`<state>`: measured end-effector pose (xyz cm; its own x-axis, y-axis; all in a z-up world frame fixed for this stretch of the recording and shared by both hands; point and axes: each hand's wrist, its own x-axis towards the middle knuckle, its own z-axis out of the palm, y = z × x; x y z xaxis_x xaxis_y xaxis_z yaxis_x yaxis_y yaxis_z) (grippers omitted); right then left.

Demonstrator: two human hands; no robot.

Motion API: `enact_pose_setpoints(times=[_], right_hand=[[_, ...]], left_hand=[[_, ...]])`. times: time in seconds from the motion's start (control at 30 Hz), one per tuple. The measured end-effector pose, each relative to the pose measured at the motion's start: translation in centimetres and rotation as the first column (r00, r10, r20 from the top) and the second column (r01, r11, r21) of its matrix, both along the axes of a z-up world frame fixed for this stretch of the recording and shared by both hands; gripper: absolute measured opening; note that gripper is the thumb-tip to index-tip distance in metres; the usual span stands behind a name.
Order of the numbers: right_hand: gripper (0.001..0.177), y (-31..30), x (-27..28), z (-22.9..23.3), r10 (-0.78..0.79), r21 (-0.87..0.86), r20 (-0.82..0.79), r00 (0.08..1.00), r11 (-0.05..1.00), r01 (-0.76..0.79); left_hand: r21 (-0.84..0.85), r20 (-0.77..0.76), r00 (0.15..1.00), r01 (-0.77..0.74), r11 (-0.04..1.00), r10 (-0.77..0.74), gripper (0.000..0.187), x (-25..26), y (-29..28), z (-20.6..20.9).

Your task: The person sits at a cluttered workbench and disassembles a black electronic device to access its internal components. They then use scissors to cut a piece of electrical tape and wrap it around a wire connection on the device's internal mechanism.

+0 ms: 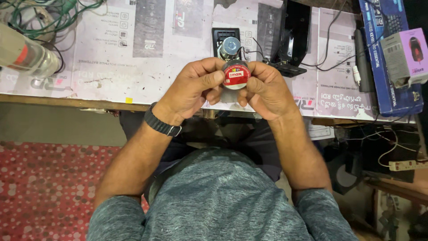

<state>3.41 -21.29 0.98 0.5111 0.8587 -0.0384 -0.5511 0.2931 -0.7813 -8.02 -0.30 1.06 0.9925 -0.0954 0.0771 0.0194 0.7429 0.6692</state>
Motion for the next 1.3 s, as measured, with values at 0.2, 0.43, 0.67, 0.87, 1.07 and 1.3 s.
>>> enact_pose_setpoints(times=[0.2, 0.43, 0.67, 0.87, 1.07, 1.3], right_hand=[[0.024, 0.3, 0.0, -0.4, 0.033, 0.013, -0.07, 0.997, 0.999, -0.032], [0.027, 0.9, -0.1, -0.3, 0.004, -0.035, -0.025, 1.0, 0.999, -0.005], [0.029, 0.9, -0.2, -0.7, -0.034, -0.078, 0.114, 0.993, 0.996, 0.043], [0.027, 0.9, 0.0, -1.3, -0.056, -0.108, 0.093, 0.994, 0.992, 0.066], [0.026, 1.2, -0.1, -1.8, -0.081, -0.098, 0.043, 0.996, 0.992, 0.085], [0.024, 1.2, -0.2, -1.6, -0.138, -0.117, 0.125, 0.983, 0.981, 0.153]], left_hand=[[-0.099, -0.113, 0.993, -0.042, 0.994, 0.031, 0.027, 0.2, 0.0, -0.5], [-0.119, -0.045, 0.999, -0.032, 0.992, 0.027, 0.024, 0.2, 0.3, -0.8], [-0.083, -0.016, 0.999, -0.038, 0.996, 0.037, 0.023, 0.2, 0.5, -1.6], [-0.091, -0.043, 0.997, -0.074, 0.993, 0.07, 0.022, 0.3, 0.3, -2.3], [-0.141, -0.081, 0.993, -0.096, 0.985, 0.086, 0.025, 0.4, 0.0, -2.4], [-0.047, -0.034, 0.988, -0.153, 0.987, 0.152, 0.028, 0.3, -0.1, -2.0]])
